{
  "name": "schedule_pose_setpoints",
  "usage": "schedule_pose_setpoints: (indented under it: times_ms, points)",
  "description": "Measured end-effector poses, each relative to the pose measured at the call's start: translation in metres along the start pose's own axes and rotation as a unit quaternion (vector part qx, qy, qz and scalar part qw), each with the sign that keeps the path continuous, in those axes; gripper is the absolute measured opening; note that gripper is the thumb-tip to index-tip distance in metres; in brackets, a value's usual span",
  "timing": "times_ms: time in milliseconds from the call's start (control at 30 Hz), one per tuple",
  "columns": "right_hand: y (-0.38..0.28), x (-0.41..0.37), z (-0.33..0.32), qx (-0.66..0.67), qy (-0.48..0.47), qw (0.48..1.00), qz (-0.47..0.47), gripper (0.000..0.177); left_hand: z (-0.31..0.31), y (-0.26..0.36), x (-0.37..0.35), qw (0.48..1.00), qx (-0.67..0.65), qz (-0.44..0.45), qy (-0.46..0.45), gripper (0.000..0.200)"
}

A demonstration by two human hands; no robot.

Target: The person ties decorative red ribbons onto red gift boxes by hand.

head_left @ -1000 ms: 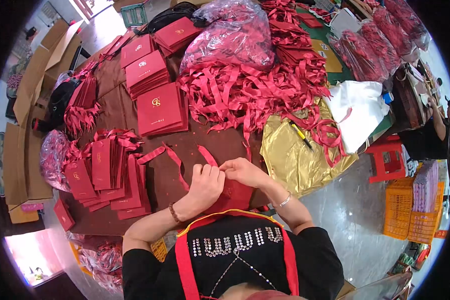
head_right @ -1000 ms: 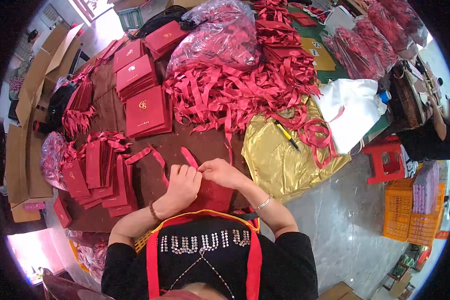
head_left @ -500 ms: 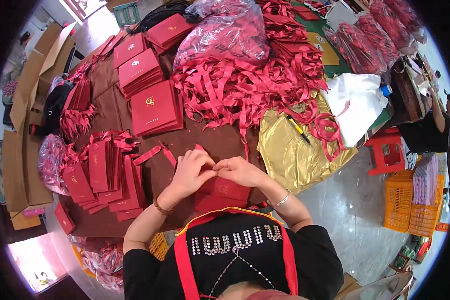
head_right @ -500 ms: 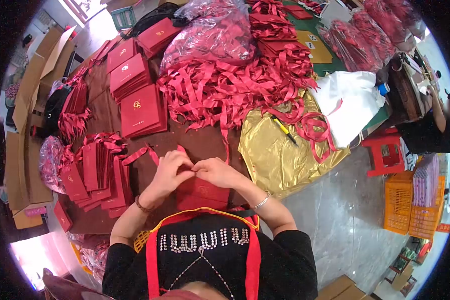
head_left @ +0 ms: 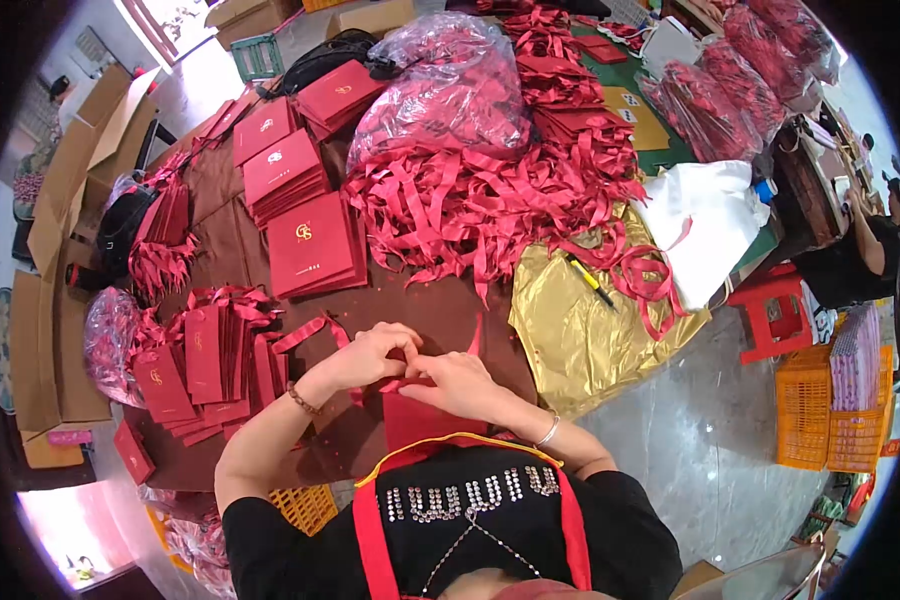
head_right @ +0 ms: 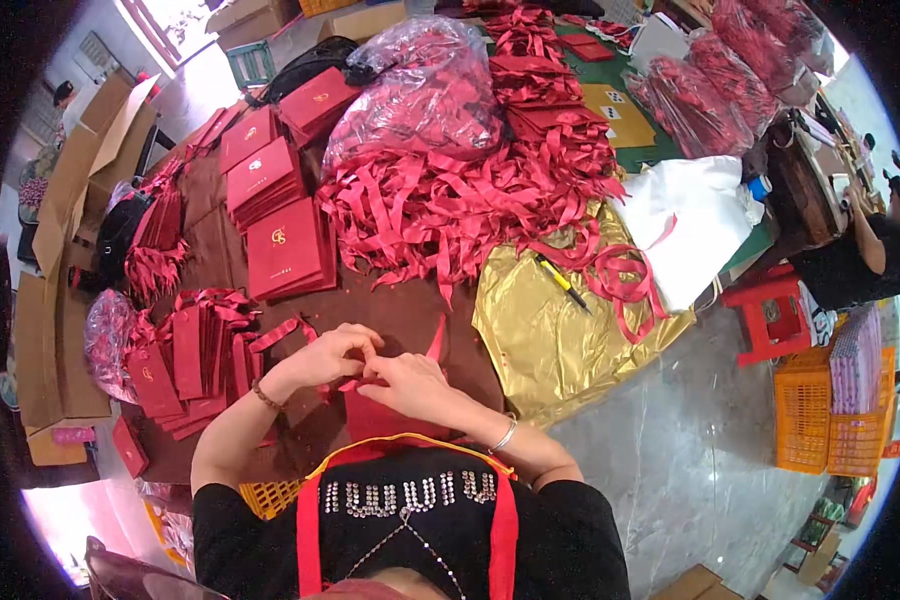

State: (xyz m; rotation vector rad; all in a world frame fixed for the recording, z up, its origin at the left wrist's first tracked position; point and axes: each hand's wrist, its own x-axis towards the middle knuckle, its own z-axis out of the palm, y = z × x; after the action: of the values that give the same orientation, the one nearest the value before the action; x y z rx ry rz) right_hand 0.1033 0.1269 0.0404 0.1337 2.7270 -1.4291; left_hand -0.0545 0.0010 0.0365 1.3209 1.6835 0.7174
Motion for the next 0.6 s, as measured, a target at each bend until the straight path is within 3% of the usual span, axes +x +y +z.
schedule_pose_setpoints:
  times_ms: [200,300,333,467,600]
  points:
    - [0.000,-0.002,0.013,-0.029,0.032,0.998,-0.051,0.024,0.001,-0.002,-0.001,0.994,0.106,0.033,-0.021,0.014]
    - [0.002,-0.005,0.023,-0.043,0.054,0.992,-0.102,0.021,-0.002,0.005,0.003,0.989,0.067,0.088,-0.103,0.027]
    - [0.004,-0.005,0.027,-0.033,0.070,0.989,-0.127,0.021,-0.009,0.009,0.006,0.979,0.068,0.029,-0.190,0.031]
    - [0.010,-0.007,0.032,-0.031,0.089,0.984,-0.153,0.020,-0.015,-0.033,0.002,0.960,0.022,0.052,-0.275,0.038]
    - [0.012,-0.004,0.037,-0.022,0.061,0.985,-0.162,0.020,-0.021,-0.007,0.003,0.950,0.040,0.003,-0.311,0.044]
